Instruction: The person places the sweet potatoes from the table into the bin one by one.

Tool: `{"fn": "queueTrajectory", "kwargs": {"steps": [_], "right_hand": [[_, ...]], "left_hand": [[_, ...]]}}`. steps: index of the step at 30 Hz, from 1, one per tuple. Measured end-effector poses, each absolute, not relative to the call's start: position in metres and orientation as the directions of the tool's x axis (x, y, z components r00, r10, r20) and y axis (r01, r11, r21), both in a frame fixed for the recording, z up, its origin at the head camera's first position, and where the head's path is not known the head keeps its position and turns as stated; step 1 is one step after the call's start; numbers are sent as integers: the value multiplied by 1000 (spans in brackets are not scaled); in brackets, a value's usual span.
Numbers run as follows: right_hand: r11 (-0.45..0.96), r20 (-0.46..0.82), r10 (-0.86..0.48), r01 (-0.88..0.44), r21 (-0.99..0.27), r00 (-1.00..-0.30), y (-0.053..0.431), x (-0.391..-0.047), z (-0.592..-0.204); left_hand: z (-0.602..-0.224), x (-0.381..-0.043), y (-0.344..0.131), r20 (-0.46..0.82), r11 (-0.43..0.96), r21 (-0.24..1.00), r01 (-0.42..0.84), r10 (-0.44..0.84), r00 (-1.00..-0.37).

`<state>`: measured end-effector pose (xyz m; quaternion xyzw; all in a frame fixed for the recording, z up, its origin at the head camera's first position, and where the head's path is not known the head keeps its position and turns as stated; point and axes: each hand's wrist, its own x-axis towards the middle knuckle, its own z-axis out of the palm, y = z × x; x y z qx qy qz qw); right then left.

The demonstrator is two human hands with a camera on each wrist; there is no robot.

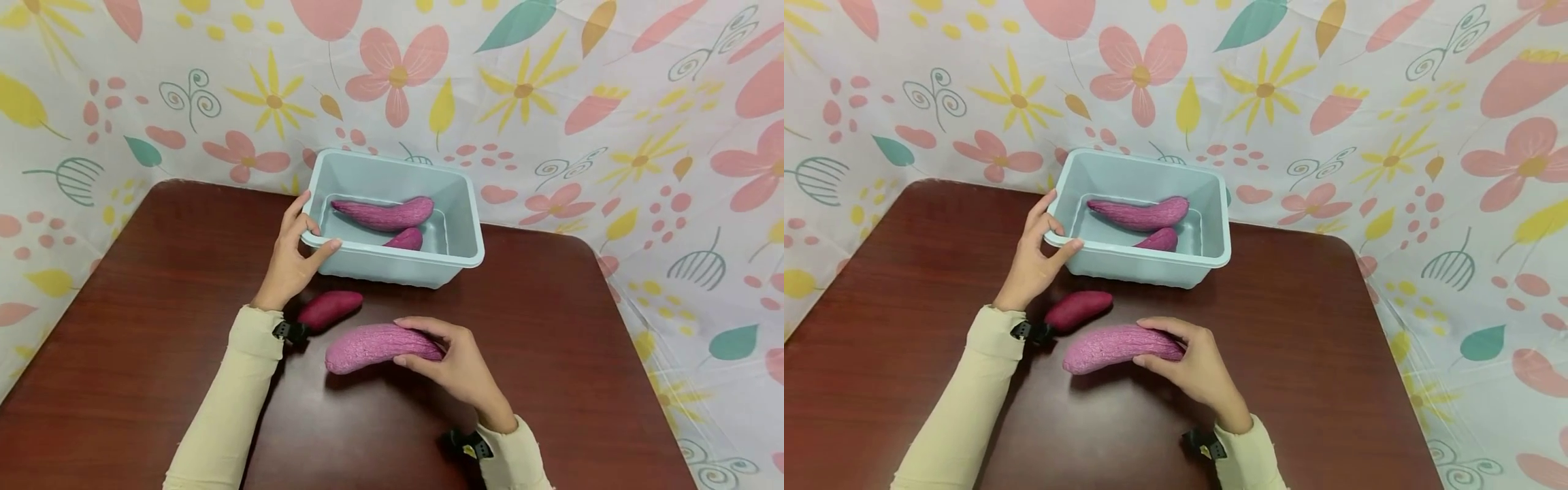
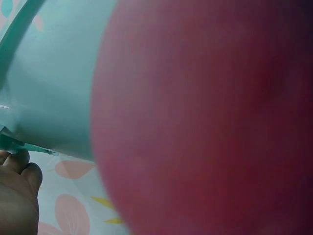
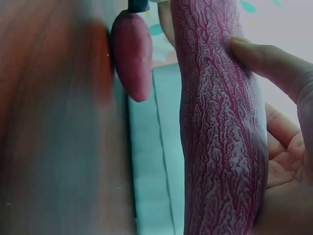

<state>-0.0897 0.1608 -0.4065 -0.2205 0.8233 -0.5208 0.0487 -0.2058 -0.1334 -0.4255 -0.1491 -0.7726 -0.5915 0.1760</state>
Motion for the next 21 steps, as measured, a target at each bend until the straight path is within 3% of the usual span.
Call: {"fn": "queueTrajectory", "kwargs": {"steps": [9, 21], "right_hand": [[362, 182, -408, -342, -867, -895, 156, -100, -393], [355, 238, -398, -388, -851, -886, 155, -111, -373]], "left_hand": [[-409, -197, -129, 418, 244, 879, 411, 25, -908], [-427, -206, -132, 442, 251, 865, 434, 27, -896]]}}
